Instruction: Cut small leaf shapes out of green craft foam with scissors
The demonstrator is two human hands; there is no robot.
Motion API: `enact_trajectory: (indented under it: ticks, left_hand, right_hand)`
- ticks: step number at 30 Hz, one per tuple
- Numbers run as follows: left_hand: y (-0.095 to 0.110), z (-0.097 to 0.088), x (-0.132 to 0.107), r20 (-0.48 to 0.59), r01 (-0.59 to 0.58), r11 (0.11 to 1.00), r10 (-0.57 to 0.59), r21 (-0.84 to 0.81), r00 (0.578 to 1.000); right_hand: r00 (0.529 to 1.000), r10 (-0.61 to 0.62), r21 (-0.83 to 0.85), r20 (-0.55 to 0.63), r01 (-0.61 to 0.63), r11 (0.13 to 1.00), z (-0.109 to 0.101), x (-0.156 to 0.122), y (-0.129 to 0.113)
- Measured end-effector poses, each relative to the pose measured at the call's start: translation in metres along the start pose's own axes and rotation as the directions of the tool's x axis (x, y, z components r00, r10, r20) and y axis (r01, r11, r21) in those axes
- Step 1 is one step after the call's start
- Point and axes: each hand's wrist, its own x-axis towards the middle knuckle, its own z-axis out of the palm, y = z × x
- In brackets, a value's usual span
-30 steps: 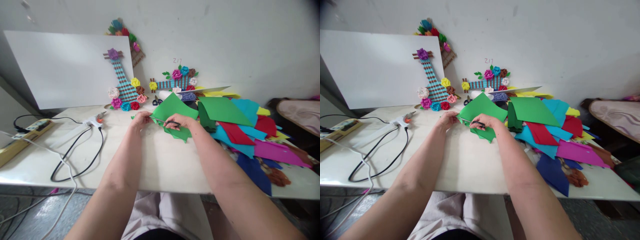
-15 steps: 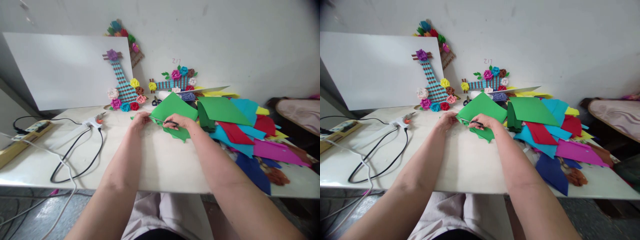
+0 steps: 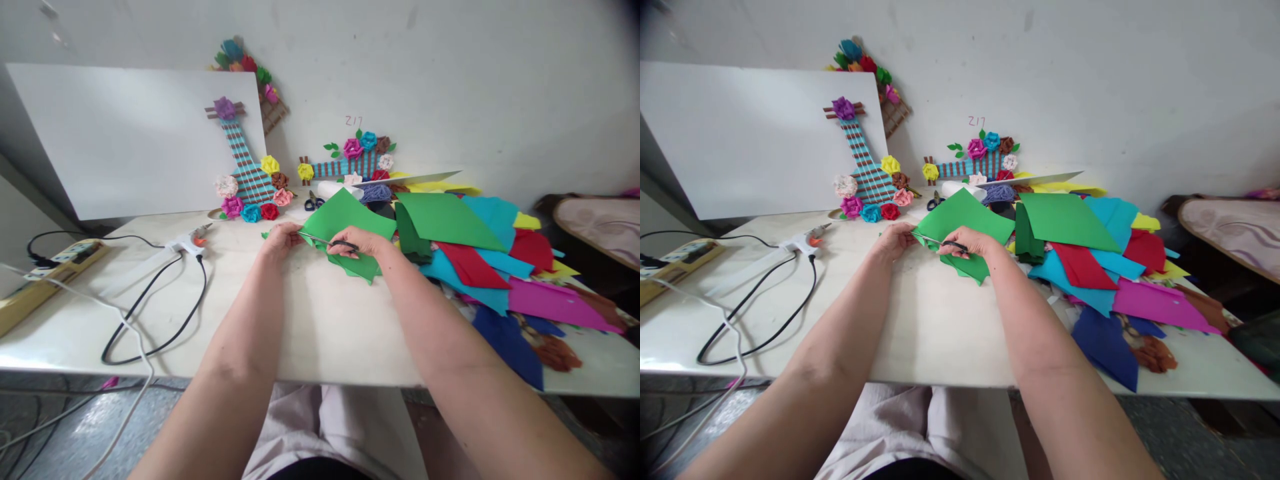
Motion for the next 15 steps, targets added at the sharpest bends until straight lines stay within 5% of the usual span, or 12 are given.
enact_trajectory:
  ticks: [15]
  left_hand:
    - [0.0016,0.0022,-0.0033,-0.016,-0.002,1.000,0.002,-0.002,1.000]
  right_hand:
    - [0.999,-0.032,0.003,0.007,0.032,0.999,-0.0003,0.0041,0.0046]
